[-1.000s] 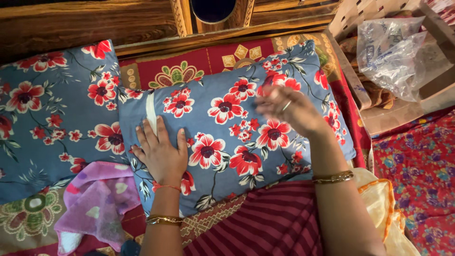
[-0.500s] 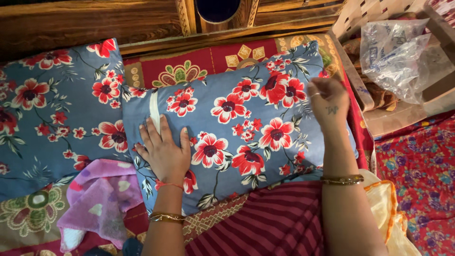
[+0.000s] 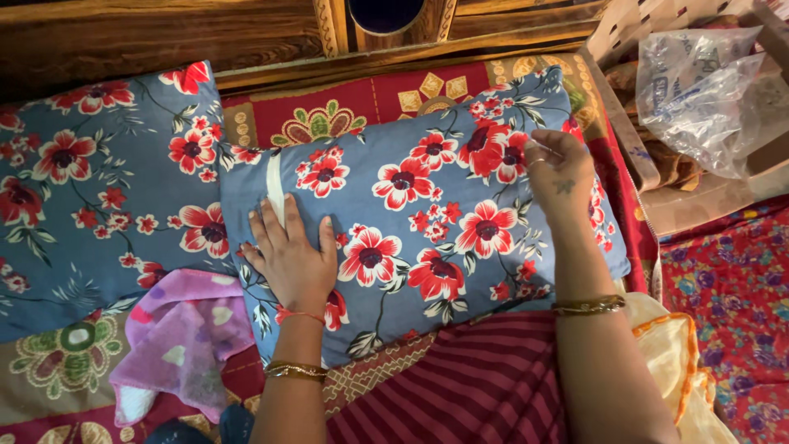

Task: The person repeatedly pats, presses, and adjusts a floral-patterned pillow on a bed to distribute the filling and smooth the surface. The hands work across the pillow's face and edges, occasionally lifting and turning it to reach different areas.

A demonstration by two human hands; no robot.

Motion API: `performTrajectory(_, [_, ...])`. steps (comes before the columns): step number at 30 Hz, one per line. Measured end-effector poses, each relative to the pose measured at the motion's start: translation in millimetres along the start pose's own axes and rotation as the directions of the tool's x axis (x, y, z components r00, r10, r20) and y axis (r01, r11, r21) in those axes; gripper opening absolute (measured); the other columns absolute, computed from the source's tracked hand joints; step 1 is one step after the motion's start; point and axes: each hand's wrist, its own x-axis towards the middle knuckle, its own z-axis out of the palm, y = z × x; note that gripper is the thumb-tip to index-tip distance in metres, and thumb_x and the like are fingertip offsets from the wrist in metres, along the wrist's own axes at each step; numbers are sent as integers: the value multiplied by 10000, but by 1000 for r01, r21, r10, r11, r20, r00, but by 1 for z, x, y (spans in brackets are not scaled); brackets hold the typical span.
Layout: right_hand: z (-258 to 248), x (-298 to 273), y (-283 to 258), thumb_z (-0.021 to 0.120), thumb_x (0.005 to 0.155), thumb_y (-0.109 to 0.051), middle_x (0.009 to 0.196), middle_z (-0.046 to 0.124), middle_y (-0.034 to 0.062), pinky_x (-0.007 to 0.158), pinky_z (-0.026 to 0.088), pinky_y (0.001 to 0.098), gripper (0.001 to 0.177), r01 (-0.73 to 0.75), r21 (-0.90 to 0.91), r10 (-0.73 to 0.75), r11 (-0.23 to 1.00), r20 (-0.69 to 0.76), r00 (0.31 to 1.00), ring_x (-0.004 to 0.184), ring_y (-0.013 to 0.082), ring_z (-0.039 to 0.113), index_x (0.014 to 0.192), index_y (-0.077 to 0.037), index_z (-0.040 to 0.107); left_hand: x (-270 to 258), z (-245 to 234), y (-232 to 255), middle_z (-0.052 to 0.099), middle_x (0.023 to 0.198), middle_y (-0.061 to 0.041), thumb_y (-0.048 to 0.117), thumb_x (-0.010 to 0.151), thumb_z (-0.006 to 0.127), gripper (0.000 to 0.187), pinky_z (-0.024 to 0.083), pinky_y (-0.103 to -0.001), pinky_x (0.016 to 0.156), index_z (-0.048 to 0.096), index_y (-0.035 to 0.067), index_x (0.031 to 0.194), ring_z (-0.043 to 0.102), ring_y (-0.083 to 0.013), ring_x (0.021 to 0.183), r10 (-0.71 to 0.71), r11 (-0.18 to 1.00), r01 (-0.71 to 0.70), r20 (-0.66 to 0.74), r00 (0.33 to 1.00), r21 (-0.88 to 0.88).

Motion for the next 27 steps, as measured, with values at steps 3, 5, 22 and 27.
performTrajectory(3, [-1,-11,-15,670,1028,-185,1160,731,164,880,615,371,329,-116,308,45,944,230,972,997,234,737,1268,35,620,0,0,0,414,1587,-221,538,989,551,664,247,-736,1118,530,120,1504,317,-437,1493,3,1000,-3,-3,1000,8])
performTrajectory(5, [5,-20,-34,613,1019,-243,1182,725,170,879,628,400,368,-341,363,120,867,511,851,1003,258,749,1292,3,594,-1,1,0,417,1586,-220,536,990,552,664,247,-735,1124,528,119,1505,321,-436,1493,1,1000,-1,-7,1000,12])
performTrajectory(22, [17,-28,-39,603,1009,-247,1232,682,194,921,636,403,424,-310,508,-80,803,608,790,1093,272,706,1335,19,556,0,-1,1,411,1588,-212,537,983,545,672,242,-732,1120,517,124,1513,313,-428,1493,-11,1000,11,9,1000,8])
performTrajectory(27, [33,-32,-55,541,969,-371,1231,722,175,838,558,404,460,-624,230,267,747,755,598,1055,297,727,1343,-104,568,1,-3,3,411,1583,-217,537,985,544,668,247,-726,1128,516,126,1510,313,-426,1494,-5,1000,5,4,1000,25])
